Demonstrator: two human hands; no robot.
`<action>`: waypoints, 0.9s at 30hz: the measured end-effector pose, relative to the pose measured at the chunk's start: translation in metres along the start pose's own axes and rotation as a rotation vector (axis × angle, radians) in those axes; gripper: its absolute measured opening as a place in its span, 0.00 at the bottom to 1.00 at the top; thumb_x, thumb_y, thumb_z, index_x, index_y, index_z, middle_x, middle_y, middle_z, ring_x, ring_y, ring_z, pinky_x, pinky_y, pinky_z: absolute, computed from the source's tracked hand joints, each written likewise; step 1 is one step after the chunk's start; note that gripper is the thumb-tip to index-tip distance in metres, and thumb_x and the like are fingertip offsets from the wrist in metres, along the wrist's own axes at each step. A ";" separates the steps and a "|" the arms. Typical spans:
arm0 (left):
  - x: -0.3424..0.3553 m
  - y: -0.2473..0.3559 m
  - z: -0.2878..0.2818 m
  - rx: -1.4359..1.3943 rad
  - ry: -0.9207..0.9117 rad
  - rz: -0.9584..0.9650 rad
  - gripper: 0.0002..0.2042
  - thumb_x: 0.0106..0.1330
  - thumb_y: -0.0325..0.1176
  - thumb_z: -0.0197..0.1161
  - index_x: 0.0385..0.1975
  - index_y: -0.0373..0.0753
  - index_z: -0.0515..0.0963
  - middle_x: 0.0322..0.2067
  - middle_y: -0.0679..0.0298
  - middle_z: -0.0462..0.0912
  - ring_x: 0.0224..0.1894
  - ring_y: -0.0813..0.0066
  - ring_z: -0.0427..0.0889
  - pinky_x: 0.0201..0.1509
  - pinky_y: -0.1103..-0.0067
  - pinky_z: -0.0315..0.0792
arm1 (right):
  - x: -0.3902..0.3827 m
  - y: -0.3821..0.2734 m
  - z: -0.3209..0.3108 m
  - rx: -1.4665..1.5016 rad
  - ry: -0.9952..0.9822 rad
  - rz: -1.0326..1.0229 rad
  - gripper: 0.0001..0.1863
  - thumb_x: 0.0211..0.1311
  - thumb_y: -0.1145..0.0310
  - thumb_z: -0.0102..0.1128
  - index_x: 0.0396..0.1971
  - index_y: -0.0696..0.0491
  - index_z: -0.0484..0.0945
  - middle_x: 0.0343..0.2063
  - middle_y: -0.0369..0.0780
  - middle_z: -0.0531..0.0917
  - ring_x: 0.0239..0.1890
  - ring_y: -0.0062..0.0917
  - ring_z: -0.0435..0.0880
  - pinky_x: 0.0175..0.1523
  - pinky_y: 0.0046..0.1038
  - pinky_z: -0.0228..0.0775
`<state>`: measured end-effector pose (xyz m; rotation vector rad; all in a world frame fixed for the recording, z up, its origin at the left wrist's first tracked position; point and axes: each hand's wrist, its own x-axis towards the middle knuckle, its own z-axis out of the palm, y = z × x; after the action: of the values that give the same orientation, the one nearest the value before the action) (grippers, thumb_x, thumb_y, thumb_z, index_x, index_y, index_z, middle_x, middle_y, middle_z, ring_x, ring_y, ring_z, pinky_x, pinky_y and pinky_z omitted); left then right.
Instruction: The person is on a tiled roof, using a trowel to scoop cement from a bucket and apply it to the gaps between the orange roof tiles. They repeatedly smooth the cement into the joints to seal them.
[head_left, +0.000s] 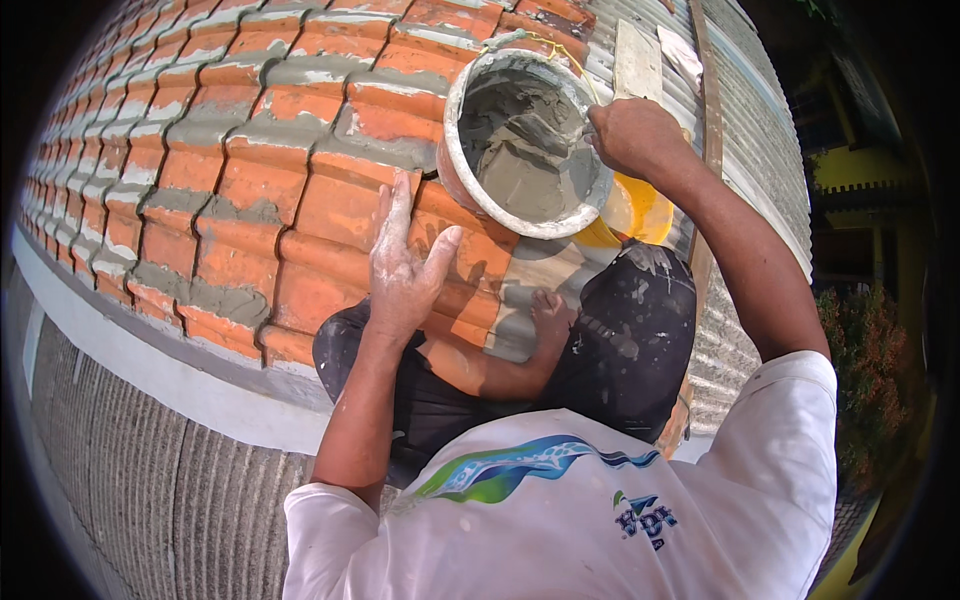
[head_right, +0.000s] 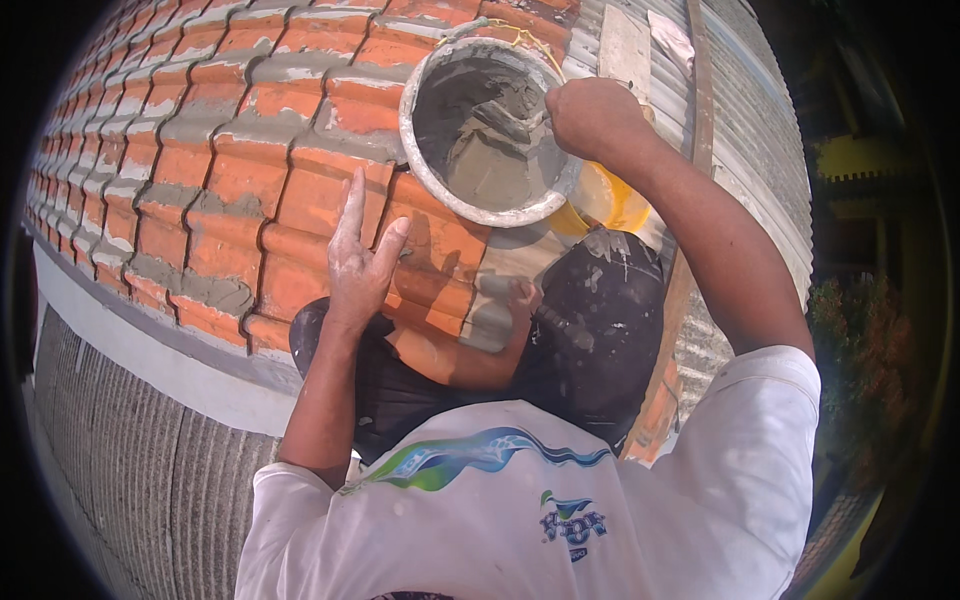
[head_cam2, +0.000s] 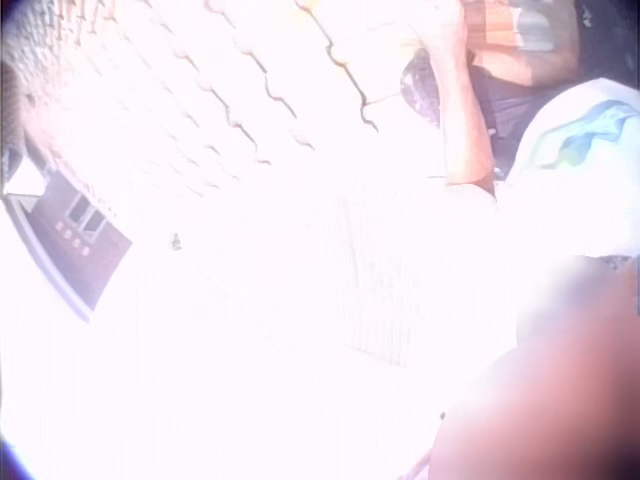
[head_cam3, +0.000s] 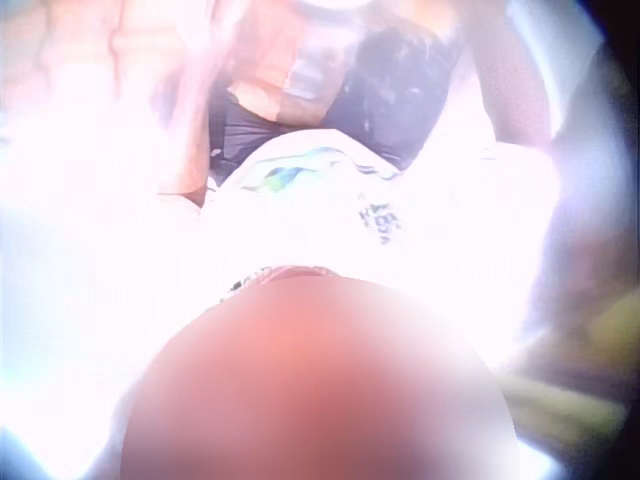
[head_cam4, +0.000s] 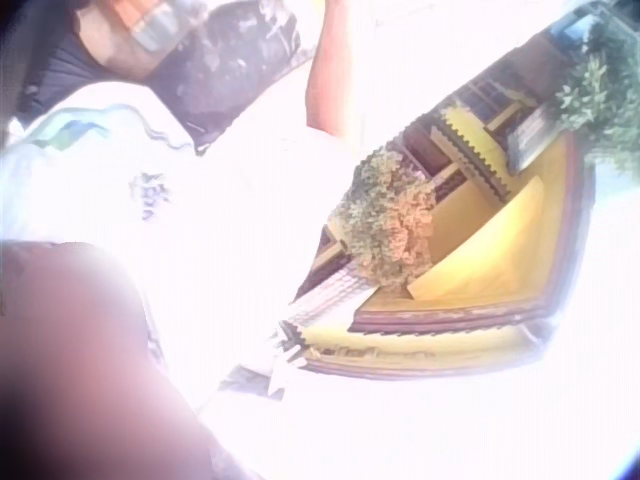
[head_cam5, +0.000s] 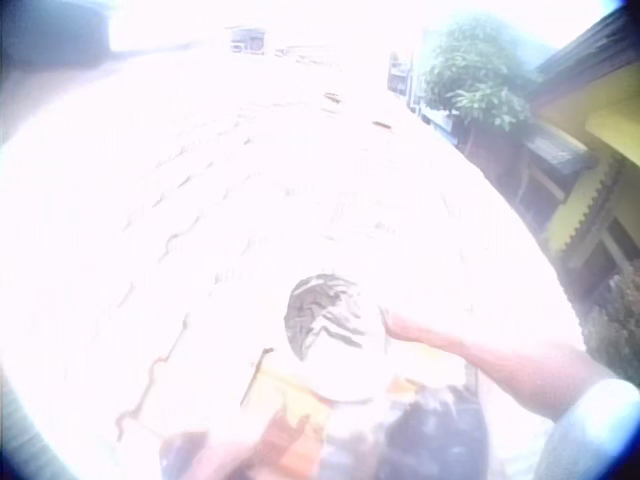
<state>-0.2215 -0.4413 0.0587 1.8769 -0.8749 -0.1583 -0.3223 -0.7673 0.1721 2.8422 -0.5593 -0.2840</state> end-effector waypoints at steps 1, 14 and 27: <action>0.012 0.014 0.023 -0.083 -0.001 0.004 0.38 0.72 0.38 0.71 0.76 0.24 0.63 0.73 0.36 0.69 0.80 0.35 0.60 0.82 0.60 0.57 | 0.011 -0.006 0.017 0.058 0.076 -0.031 0.13 0.62 0.69 0.57 0.36 0.53 0.90 0.32 0.49 0.90 0.38 0.46 0.92 0.44 0.47 0.85; 0.033 0.015 0.058 -0.377 -0.095 -0.249 0.31 0.71 0.37 0.72 0.68 0.24 0.73 0.65 0.41 0.80 0.77 0.48 0.68 0.77 0.67 0.63 | 0.054 -0.015 0.067 0.143 -0.013 -0.342 0.12 0.63 0.64 0.61 0.36 0.54 0.90 0.32 0.50 0.90 0.40 0.48 0.91 0.49 0.46 0.83; 0.028 0.018 0.062 -0.117 -0.056 -0.135 0.38 0.71 0.44 0.71 0.76 0.29 0.66 0.72 0.33 0.69 0.82 0.36 0.56 0.83 0.57 0.53 | -0.007 0.054 0.059 1.263 -0.651 -0.128 0.19 0.72 0.52 0.67 0.33 0.55 0.84 0.21 0.35 0.80 0.16 0.17 0.74 0.23 0.23 0.67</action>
<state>-0.2392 -0.5093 0.0517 1.8287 -0.7601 -0.3400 -0.3609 -0.8239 0.1313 3.9679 -0.9013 -1.3149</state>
